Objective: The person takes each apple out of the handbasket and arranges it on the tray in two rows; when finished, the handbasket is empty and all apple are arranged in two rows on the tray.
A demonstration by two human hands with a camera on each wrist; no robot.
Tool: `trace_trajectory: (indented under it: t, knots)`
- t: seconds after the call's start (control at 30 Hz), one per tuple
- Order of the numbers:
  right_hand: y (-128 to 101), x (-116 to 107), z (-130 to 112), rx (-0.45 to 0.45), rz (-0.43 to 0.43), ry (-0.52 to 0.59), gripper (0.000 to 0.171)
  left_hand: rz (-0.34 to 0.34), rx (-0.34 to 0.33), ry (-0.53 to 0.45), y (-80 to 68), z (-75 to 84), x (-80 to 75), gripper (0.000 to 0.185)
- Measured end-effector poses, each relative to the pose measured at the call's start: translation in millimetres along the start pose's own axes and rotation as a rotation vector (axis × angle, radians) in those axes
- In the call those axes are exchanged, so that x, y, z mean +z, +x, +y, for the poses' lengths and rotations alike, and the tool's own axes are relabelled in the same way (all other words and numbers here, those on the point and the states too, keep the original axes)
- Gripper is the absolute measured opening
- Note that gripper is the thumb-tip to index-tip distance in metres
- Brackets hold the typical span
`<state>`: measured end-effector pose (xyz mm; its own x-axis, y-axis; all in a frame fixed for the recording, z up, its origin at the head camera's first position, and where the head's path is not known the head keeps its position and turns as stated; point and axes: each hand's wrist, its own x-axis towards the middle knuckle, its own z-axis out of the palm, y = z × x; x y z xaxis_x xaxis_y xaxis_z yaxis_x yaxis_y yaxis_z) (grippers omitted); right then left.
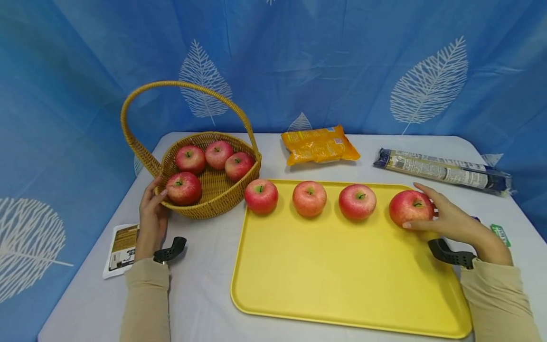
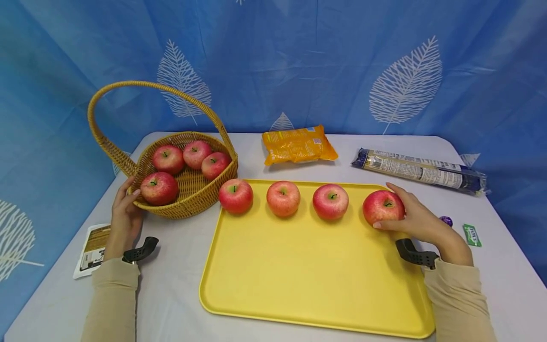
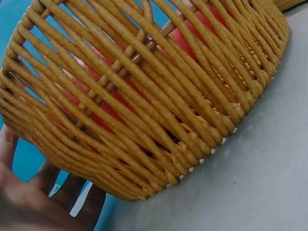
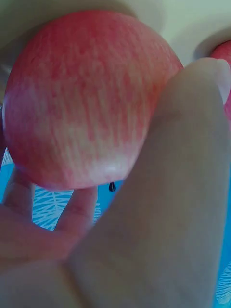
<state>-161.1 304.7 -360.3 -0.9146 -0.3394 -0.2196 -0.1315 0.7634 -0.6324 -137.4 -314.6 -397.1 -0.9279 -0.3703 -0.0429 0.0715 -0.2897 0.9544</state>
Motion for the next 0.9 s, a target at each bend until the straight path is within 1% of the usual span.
trace_trajectory:
  t: [0.17,0.3,0.47,0.67,0.9]
  knots:
    - [-1.9,-2.3,0.6,-0.005,0.01,-0.022,0.099,0.004,0.0,-0.012,0.6,-0.6,-0.5,0.051]
    - [-5.0,-5.5,-1.2,-0.014,0.035,-0.04,0.099,0.001,0.0,-0.01,0.9,-0.9,-0.9,0.052]
    - [-9.4,-9.4,-7.7,-0.028,0.096,-0.075,0.089,-0.003,0.0,-0.005,1.2,-0.8,-1.0,0.051]
    - [-13.4,-12.1,-22.4,-0.085,0.197,-0.086,0.078,-0.004,0.002,-0.004,0.7,-0.4,-0.9,0.051]
    - [-15.1,-6.5,-46.1,-0.129,0.276,-0.079,0.072,-0.001,0.002,0.001,0.5,-0.3,-0.4,0.052]
